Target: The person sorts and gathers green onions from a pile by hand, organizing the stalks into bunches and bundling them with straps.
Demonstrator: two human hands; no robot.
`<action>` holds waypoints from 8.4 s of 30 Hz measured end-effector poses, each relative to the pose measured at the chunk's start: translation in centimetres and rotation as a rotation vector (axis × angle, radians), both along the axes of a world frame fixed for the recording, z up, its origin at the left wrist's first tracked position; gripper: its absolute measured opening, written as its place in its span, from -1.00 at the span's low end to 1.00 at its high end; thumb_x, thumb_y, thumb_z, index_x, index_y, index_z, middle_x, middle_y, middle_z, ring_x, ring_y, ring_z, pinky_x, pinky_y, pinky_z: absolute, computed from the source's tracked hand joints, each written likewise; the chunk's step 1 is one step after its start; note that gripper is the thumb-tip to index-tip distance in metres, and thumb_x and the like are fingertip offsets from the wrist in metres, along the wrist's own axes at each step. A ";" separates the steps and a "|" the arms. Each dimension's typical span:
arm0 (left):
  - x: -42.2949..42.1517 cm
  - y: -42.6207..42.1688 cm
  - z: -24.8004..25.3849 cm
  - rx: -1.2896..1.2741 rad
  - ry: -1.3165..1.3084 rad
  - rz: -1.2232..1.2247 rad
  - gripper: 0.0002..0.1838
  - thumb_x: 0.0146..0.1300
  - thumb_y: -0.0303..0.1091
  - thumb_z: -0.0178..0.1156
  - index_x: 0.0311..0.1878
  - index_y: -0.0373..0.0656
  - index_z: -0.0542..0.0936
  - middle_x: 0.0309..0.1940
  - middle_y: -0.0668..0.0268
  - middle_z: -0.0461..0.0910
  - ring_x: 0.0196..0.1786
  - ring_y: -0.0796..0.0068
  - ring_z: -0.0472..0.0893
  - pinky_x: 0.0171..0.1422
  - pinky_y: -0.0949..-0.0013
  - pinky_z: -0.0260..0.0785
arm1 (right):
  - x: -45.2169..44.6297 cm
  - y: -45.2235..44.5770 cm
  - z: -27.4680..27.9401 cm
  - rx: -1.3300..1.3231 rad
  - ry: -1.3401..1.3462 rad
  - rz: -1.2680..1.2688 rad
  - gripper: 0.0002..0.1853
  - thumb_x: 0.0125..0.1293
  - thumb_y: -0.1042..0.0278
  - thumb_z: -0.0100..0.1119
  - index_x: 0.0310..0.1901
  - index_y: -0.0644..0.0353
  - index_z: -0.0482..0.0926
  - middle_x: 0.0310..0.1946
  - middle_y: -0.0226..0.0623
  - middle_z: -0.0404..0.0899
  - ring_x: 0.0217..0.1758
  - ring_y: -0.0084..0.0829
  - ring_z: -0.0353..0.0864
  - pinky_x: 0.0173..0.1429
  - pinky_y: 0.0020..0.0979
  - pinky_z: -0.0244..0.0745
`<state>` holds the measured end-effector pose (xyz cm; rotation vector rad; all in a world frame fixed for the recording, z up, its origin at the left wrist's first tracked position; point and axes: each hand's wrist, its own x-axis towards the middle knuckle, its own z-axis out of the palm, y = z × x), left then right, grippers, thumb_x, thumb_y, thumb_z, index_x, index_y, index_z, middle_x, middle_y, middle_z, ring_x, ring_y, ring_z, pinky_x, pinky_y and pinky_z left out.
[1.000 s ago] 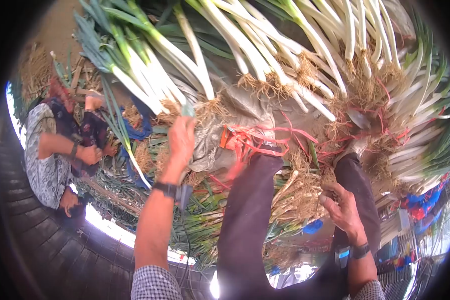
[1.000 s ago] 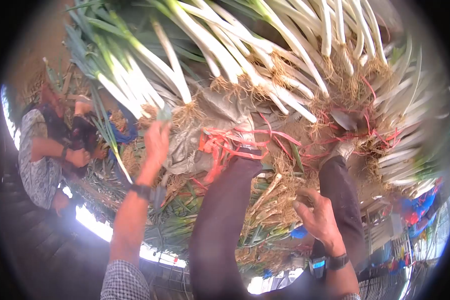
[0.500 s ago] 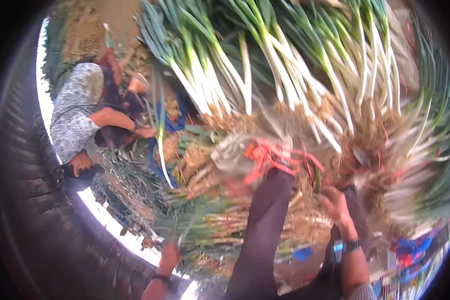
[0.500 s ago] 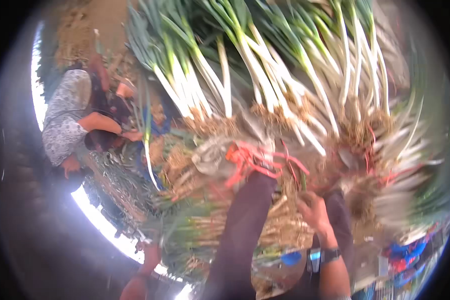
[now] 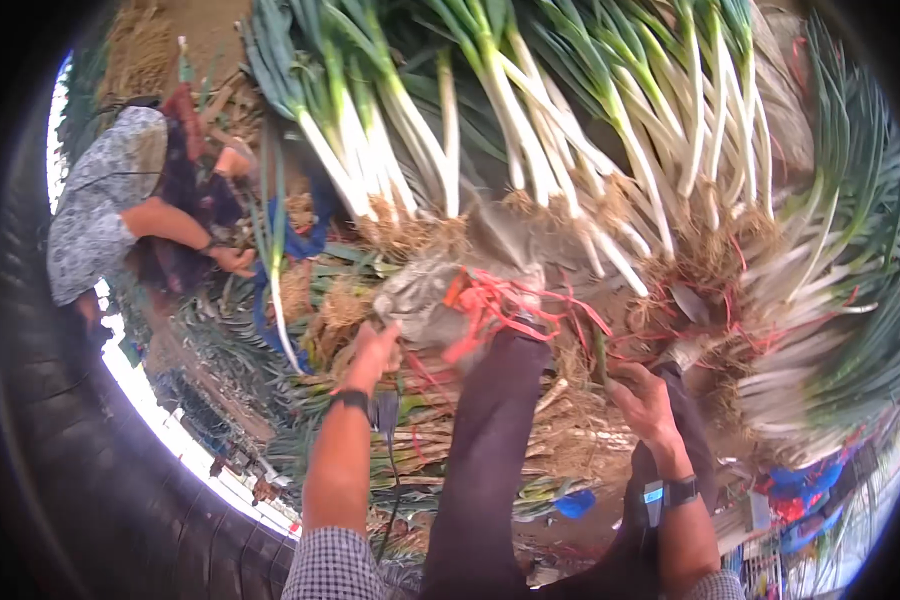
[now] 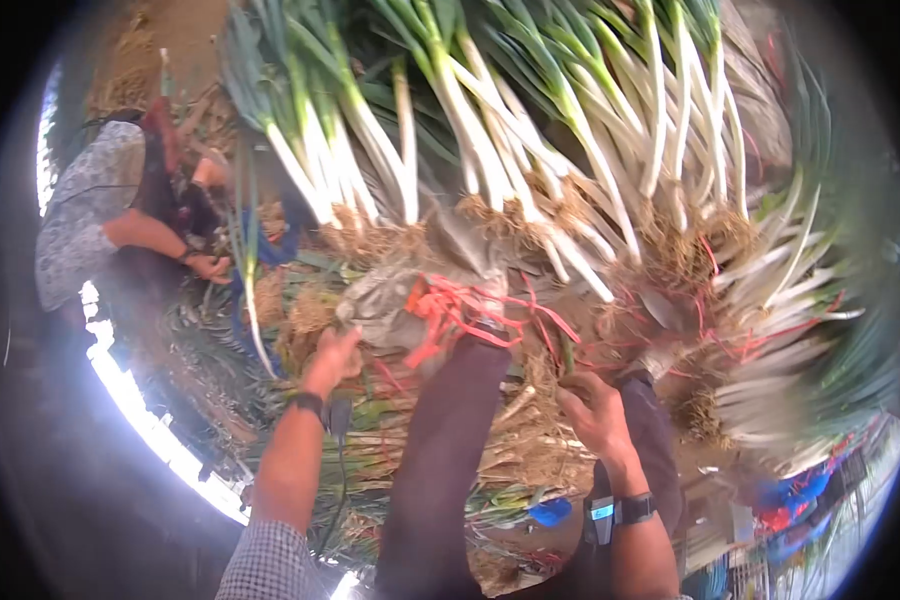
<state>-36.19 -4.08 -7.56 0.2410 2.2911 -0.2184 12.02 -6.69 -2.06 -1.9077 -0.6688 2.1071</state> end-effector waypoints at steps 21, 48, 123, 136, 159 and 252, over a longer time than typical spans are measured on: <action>-20.5 -3.1 15.5 -0.093 0.652 -0.597 -0.80 0.25 -0.41 0.14 -0.14 -0.32 0.58 -0.18 -0.07 0.69 -0.11 -0.04 0.69 -0.04 0.06 0.50 | 2.0 -0.6 1.4 0.043 -0.030 0.142 -0.61 0.39 0.34 0.27 0.11 0.48 0.55 -0.10 -0.02 0.72 0.01 -0.35 0.70 0.10 -0.38 0.57; 15.3 8.5 -10.3 0.156 -0.550 -0.992 -0.76 0.28 -0.30 0.14 -0.40 -0.26 0.65 -0.45 -0.02 0.68 -0.29 0.16 0.73 -0.19 0.17 0.54 | 2.0 0.9 4.2 0.041 -0.048 0.074 -0.64 0.36 0.35 0.30 0.07 0.44 0.57 -0.24 -0.05 0.71 -0.12 -0.33 0.71 0.03 -0.34 0.58; -6.5 18.5 -13.1 0.361 -0.084 -0.193 -0.28 0.16 -0.12 0.48 0.21 -0.49 0.49 0.15 -0.04 0.60 0.18 0.20 0.58 0.29 0.21 0.37 | -2.7 2.6 -0.8 -0.049 -0.200 0.163 -0.71 0.36 0.44 0.28 0.04 0.41 0.59 -0.25 -0.27 0.67 -0.20 -0.56 0.62 -0.10 -0.47 0.53; -12.1 19.6 -7.2 0.351 0.042 -0.145 -0.53 0.07 -0.34 0.45 0.06 -0.34 0.64 -0.08 0.23 0.70 -0.07 0.44 0.62 0.08 0.34 0.42 | -3.6 2.1 -0.4 -0.103 -0.176 0.093 -0.74 0.36 0.45 0.26 0.01 0.40 0.57 -0.31 -0.30 0.64 -0.23 -0.59 0.56 -0.10 -0.48 0.50; 2.3 16.8 -13.0 0.707 0.023 -0.993 -0.70 0.34 -0.42 0.10 0.07 -0.30 0.63 0.01 -0.05 0.65 0.14 -0.02 0.61 0.29 0.10 0.43 | -3.1 2.5 -0.5 -0.090 -0.115 0.091 -0.72 0.38 0.44 0.29 0.04 0.41 0.58 -0.23 -0.26 0.67 -0.17 -0.54 0.62 -0.07 -0.47 0.55; -1.2 7.8 -5.1 0.230 -0.188 -0.832 -0.10 0.29 -0.22 0.27 0.59 -0.25 0.03 0.41 -0.24 0.29 0.43 -0.29 0.32 0.54 -0.18 0.11 | -22.8 33.2 -7.2 0.001 0.033 0.613 -0.72 0.42 0.25 0.21 0.07 0.16 0.63 -0.24 -0.21 0.72 -0.32 -0.44 0.67 -0.34 -0.43 0.56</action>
